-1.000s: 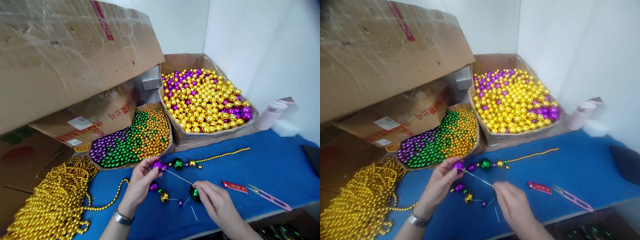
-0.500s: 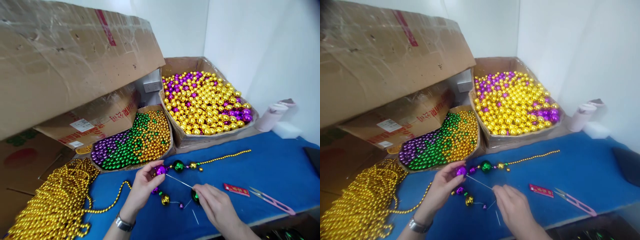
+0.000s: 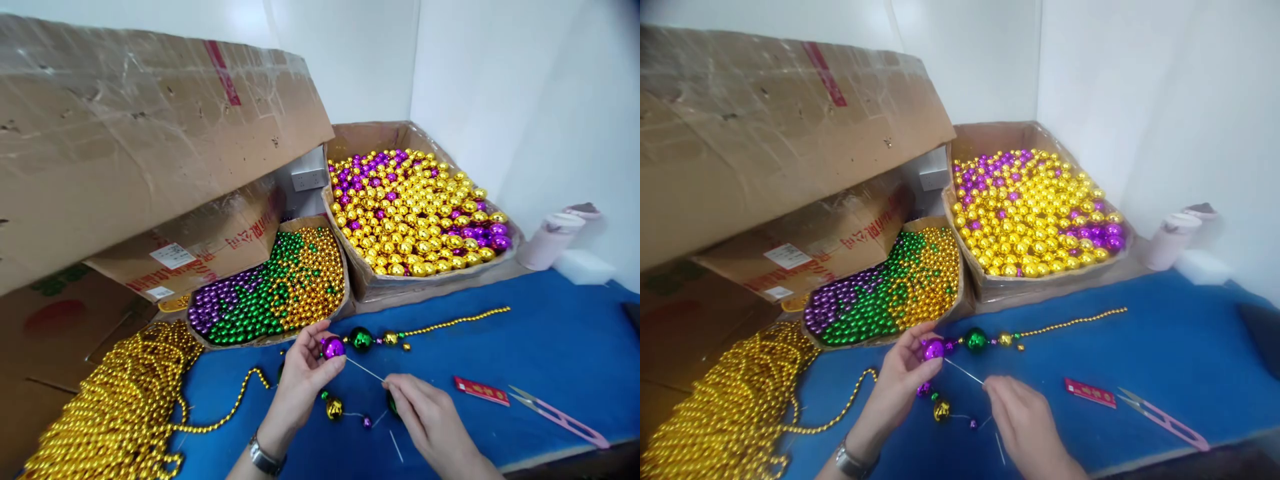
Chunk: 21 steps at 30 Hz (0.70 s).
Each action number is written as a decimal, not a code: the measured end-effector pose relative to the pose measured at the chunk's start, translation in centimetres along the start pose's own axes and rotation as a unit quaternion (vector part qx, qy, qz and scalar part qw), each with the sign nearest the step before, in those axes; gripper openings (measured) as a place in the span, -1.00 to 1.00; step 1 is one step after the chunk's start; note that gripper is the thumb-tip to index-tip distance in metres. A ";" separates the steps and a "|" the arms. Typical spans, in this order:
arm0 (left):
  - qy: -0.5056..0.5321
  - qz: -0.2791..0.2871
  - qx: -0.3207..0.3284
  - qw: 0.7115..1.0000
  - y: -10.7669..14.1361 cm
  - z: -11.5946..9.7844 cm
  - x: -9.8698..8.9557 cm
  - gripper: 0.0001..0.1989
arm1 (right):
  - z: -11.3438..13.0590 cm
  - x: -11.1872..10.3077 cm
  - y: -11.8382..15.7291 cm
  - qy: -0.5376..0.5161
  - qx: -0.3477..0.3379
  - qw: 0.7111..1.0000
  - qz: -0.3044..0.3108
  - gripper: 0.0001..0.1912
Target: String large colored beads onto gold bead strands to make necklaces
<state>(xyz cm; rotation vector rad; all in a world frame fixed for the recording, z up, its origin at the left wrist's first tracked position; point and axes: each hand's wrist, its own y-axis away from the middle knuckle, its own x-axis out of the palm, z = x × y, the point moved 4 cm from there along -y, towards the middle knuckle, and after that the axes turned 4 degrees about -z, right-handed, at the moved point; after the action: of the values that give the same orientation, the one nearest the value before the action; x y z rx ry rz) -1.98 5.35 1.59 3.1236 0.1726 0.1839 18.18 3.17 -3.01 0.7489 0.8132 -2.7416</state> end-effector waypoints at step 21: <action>-0.529 -0.051 0.124 0.838 -6.2 -4.2 -8.0 -0.80 | -0.8 -0.7 0.7 -0.035 0.039 0.999 0.002 -0.83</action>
<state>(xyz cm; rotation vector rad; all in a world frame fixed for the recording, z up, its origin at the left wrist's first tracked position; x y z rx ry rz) -11.02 10.67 4.79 2.8783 0.3412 -1.6146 19.31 3.10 -3.58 0.6645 0.6939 -2.7926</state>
